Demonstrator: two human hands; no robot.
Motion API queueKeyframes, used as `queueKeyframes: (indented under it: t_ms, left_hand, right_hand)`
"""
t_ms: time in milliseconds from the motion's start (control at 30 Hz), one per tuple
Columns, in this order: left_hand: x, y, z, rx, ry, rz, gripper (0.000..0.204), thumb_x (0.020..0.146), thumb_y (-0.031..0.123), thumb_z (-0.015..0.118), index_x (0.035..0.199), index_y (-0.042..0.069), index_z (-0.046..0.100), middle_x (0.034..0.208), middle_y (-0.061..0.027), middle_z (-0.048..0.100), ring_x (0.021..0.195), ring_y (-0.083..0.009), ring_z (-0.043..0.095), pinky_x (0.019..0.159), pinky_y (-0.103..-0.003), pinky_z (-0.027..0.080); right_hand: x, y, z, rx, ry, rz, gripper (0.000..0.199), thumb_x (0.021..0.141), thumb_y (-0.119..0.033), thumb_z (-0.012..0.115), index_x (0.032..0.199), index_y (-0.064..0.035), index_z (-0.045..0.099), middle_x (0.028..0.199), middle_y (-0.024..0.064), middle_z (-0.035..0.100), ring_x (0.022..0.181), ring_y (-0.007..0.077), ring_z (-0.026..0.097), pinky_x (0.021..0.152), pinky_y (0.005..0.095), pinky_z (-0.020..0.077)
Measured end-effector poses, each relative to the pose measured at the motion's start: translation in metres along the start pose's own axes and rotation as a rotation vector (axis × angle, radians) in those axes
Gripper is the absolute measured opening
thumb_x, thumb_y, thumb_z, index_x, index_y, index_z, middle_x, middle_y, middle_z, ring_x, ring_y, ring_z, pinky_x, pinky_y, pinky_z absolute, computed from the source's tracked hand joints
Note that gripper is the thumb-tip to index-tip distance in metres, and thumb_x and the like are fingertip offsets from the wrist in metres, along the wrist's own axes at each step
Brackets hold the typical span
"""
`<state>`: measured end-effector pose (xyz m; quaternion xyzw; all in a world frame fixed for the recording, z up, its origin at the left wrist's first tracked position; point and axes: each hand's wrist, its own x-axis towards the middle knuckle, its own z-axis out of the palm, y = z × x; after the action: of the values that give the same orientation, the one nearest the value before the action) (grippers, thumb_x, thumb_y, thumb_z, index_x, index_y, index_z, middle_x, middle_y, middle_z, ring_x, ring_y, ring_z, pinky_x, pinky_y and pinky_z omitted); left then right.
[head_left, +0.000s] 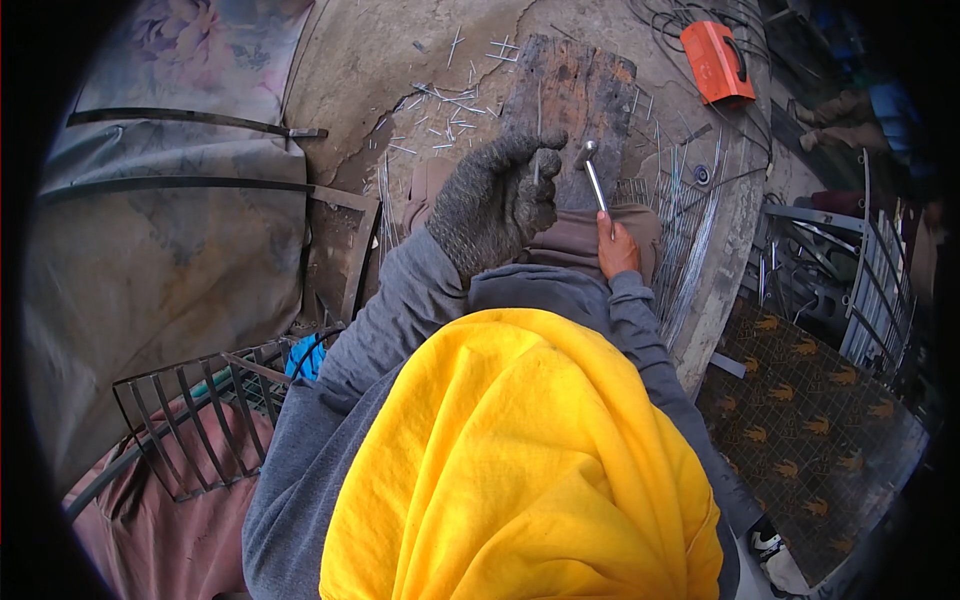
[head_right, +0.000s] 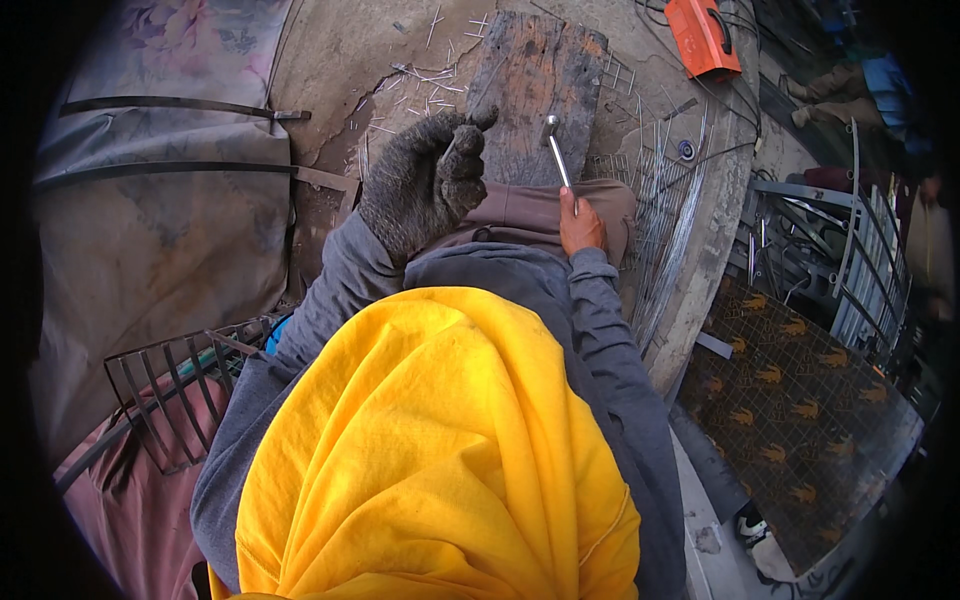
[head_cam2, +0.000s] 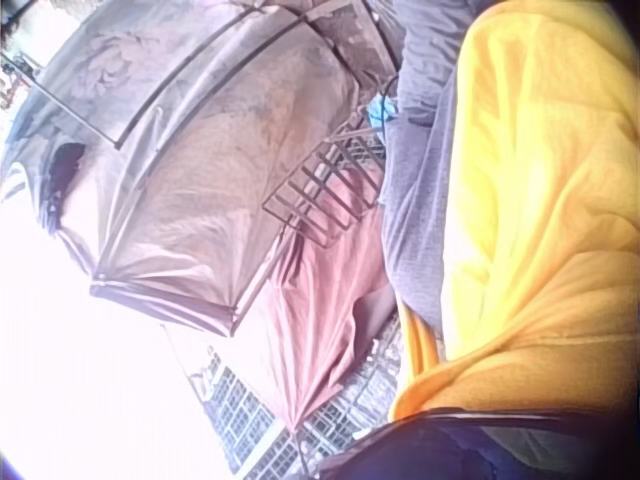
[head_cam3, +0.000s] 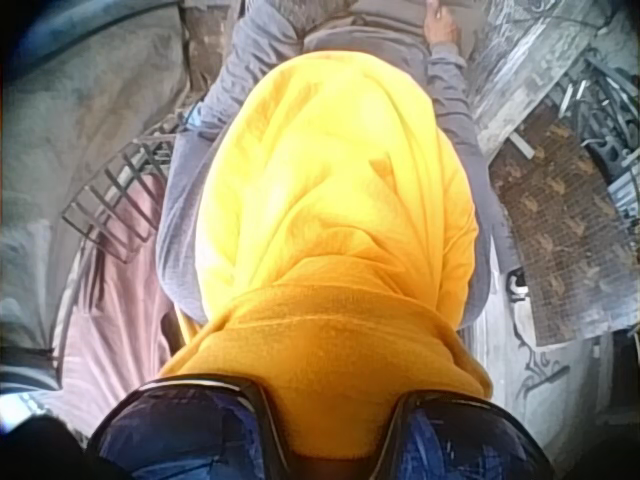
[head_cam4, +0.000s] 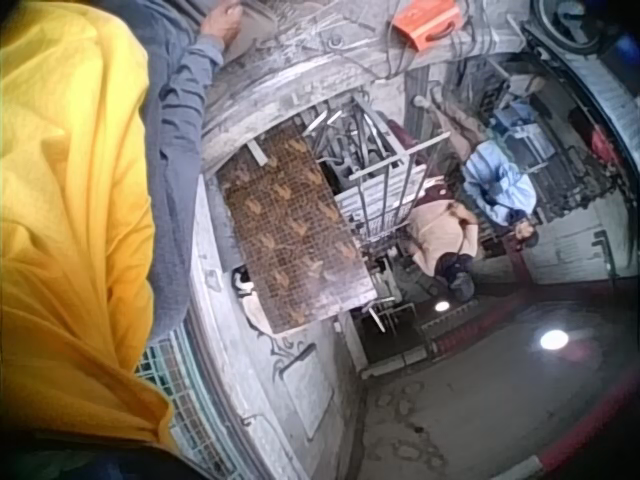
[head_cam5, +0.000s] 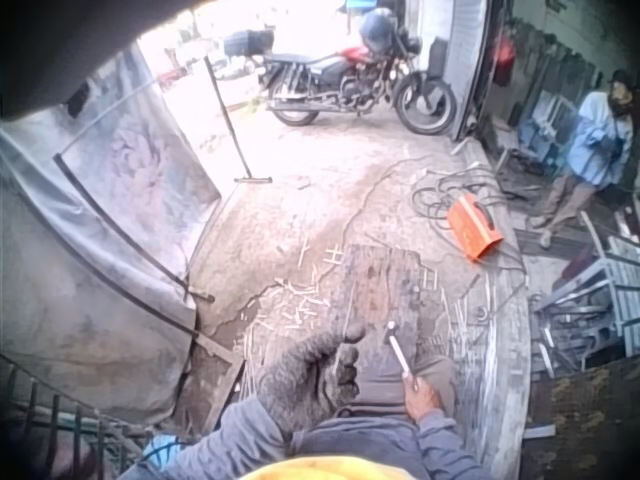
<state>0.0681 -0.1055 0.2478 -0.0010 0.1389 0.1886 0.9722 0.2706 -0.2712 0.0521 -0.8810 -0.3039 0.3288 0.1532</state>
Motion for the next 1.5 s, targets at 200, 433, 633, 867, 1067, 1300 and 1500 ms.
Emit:
queueKeyframes:
  t_ms: [200,433,633,867,1067,1300,1500]
  left_hand:
    - [-0.012,-0.013,-0.004,0.091,0.179,0.023,0.03,0.098,0.019,0.046,0.118,-0.001,0.058,0.088,-0.0043,0.069,0.066,-0.0112,0.06,0.058,-0.025,0.048]
    - [-0.033,0.005,-0.025,0.357,0.32,-0.174,0.024,0.097,0.019,0.051,0.112,0.003,0.06,0.081,-0.0044,0.066,0.061,-0.0118,0.06,0.057,-0.024,0.05]
    - [-0.034,0.057,-0.089,1.303,0.235,-0.387,0.022,0.096,0.022,0.053,0.108,0.007,0.062,0.088,-0.004,0.064,0.074,-0.0105,0.059,0.068,-0.026,0.049]
    - [-0.042,0.115,-0.194,1.846,0.201,-0.454,0.026,0.094,0.027,0.054,0.108,0.007,0.063,0.09,-0.0062,0.067,0.081,-0.0172,0.062,0.076,-0.032,0.05]
    - [-0.026,0.15,-0.24,2.057,0.203,-0.441,0.03,0.093,0.034,0.054,0.105,0.011,0.066,0.095,-0.0073,0.069,0.088,-0.0212,0.063,0.08,-0.035,0.049]
    - [-0.027,0.177,-0.279,2.255,0.226,-0.431,0.034,0.091,0.041,0.053,0.103,0.014,0.07,0.099,-0.0085,0.07,0.096,-0.0253,0.064,0.085,-0.038,0.049]
    - [-0.02,0.174,-0.249,2.209,0.289,-0.716,0.037,0.093,0.04,0.049,0.111,0.013,0.066,0.106,-0.0114,0.069,0.098,-0.0295,0.063,0.089,-0.04,0.048]
  right_hand:
    - [0.001,0.0,0.001,0.007,0.01,-0.015,0.076,0.091,-0.07,0.032,0.099,-0.0006,0.063,0.103,0.0297,0.062,0.101,0.0493,0.057,0.087,0.0524,0.0436]
    - [0.001,0.001,0.002,0.02,0.02,-0.029,0.076,0.091,-0.069,0.032,0.096,0.0006,0.062,0.102,0.0303,0.062,0.1,0.0501,0.056,0.087,0.0528,0.0429]
    - [-0.001,0.001,0.0,0.018,0.026,-0.014,0.074,0.092,-0.068,0.033,0.096,0.0005,0.062,0.104,0.0299,0.062,0.101,0.0495,0.056,0.088,0.0519,0.0428]
    - [-0.002,-0.003,0.0,0.015,0.016,0.0,0.073,0.092,-0.067,0.033,0.096,-0.0007,0.063,0.104,0.0286,0.062,0.101,0.0484,0.056,0.087,0.0514,0.0431]
    - [-0.003,-0.003,0.0,0.017,0.032,0.0,0.071,0.092,-0.066,0.035,0.096,-0.0002,0.062,0.103,0.0288,0.062,0.101,0.0487,0.056,0.087,0.0514,0.043]
    - [-0.002,-0.004,0.001,-0.002,0.019,-0.004,0.07,0.092,-0.066,0.036,0.096,-0.0006,0.062,0.102,0.0286,0.063,0.1,0.049,0.056,0.086,0.051,0.0433]
    - [-0.006,-0.014,-0.004,-0.015,0.046,0.005,0.07,0.092,-0.066,0.038,0.092,-0.0007,0.062,0.098,0.0278,0.063,0.097,0.0485,0.057,0.083,0.0506,0.0438]
